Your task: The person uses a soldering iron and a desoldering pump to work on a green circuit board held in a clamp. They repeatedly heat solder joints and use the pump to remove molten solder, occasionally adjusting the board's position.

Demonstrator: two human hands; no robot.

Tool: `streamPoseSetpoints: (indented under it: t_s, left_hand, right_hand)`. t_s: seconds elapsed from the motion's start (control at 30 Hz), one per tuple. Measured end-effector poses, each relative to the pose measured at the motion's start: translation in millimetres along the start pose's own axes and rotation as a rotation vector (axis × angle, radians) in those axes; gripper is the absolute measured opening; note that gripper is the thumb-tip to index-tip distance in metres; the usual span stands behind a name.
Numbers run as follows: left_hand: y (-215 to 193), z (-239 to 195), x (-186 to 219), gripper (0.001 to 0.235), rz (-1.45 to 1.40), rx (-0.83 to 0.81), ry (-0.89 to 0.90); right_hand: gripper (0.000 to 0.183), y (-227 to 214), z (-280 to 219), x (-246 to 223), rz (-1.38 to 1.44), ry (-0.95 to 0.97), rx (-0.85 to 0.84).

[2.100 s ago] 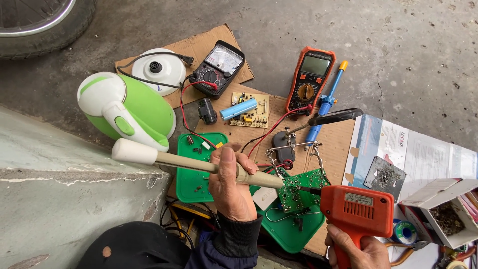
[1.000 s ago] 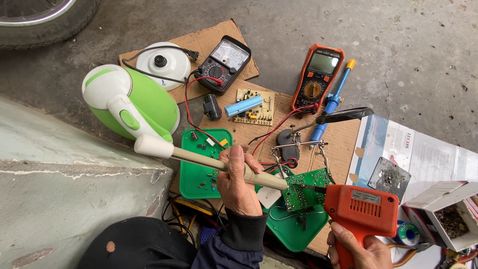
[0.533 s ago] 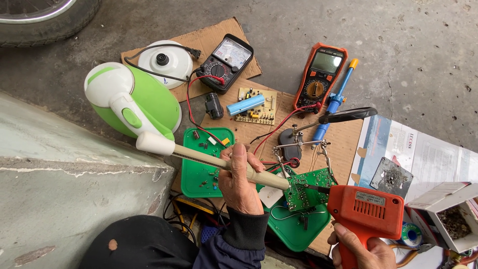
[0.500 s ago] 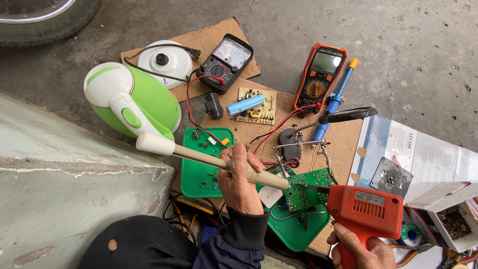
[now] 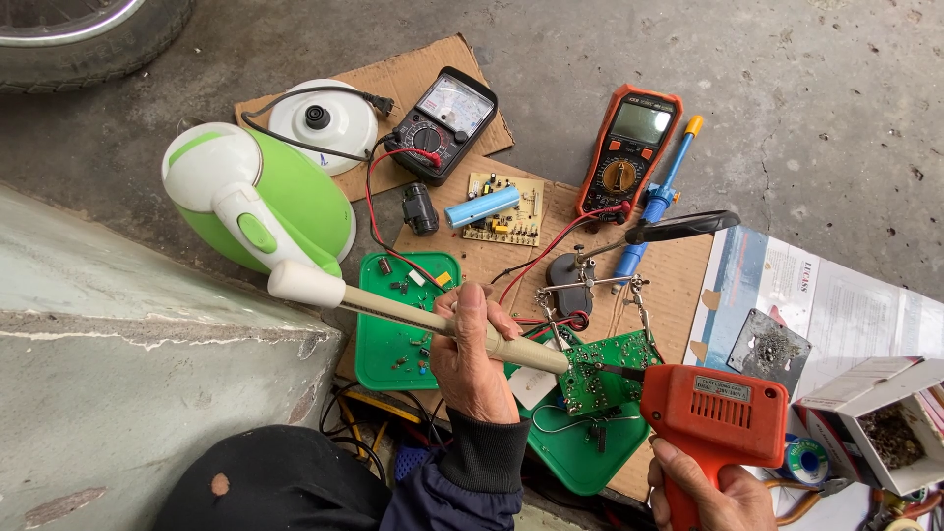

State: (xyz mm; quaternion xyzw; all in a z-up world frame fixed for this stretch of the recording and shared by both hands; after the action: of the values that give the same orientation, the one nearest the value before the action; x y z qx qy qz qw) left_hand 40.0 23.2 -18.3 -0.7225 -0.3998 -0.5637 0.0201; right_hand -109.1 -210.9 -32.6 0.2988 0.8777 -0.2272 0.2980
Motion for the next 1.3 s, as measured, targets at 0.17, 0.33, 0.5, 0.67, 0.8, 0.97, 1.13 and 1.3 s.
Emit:
streamPoseSetpoints:
  t_s: [0.17, 0.33, 0.5, 0.67, 0.8, 0.97, 1.13, 1.3]
  left_hand:
    - [1.0, -2.0, 0.4, 0.051, -0.007, -0.011, 0.015]
    - [-0.3, 0.5, -2.9, 0.04, -0.074, 0.027, -0.023]
    - [-0.9, 0.7, -2.1, 0.041, -0.082, 0.04, -0.003]
    - [-1.1, 0.5, -0.1, 0.037, -0.102, 0.044, 0.004]
    - [-1.6, 0.9, -1.9, 0.037, -0.13, 0.061, -0.01]
    - [-4.0, 3.9, -9.1, 0.039, -0.171, 0.068, -0.042]
    - [-4.6, 4.2, -9.4, 0.039, -0.172, 0.075, -0.048]
    - [-6.7, 5.8, -17.0, 0.039, -0.195, 0.086, -0.066]
  right_hand:
    - [0.024, -2.4, 5.5, 3.3, -0.01, 0.032, -0.036]
    - [0.024, -6.3, 13.5, 4.8, -0.047, 0.001, -0.083]
    - [0.027, -4.5, 11.2, 2.7, -0.036, 0.025, -0.066]
    - [0.025, -5.9, 12.8, 4.3, -0.029, 0.007, -0.081]
    - [0.024, -7.6, 15.3, 6.0, -0.038, 0.033, -0.095]
    - [0.025, -7.3, 14.4, 6.1, -0.029, 0.06, -0.086]
    - [0.026, -6.0, 13.8, 2.8, -0.033, 0.073, -0.086]
    - [0.025, -7.8, 18.2, 6.5, -0.035, 0.077, -0.108]
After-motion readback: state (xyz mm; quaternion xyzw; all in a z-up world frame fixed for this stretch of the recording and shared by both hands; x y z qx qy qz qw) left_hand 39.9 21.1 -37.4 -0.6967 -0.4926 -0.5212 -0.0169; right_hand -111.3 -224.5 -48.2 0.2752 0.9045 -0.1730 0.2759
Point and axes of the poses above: each hand's wrist, its own z-axis towards the middle knuckle, its own y-axis out of the palm, x = y × z, the point moved 5 cm from there along z, towards the middle knuckle
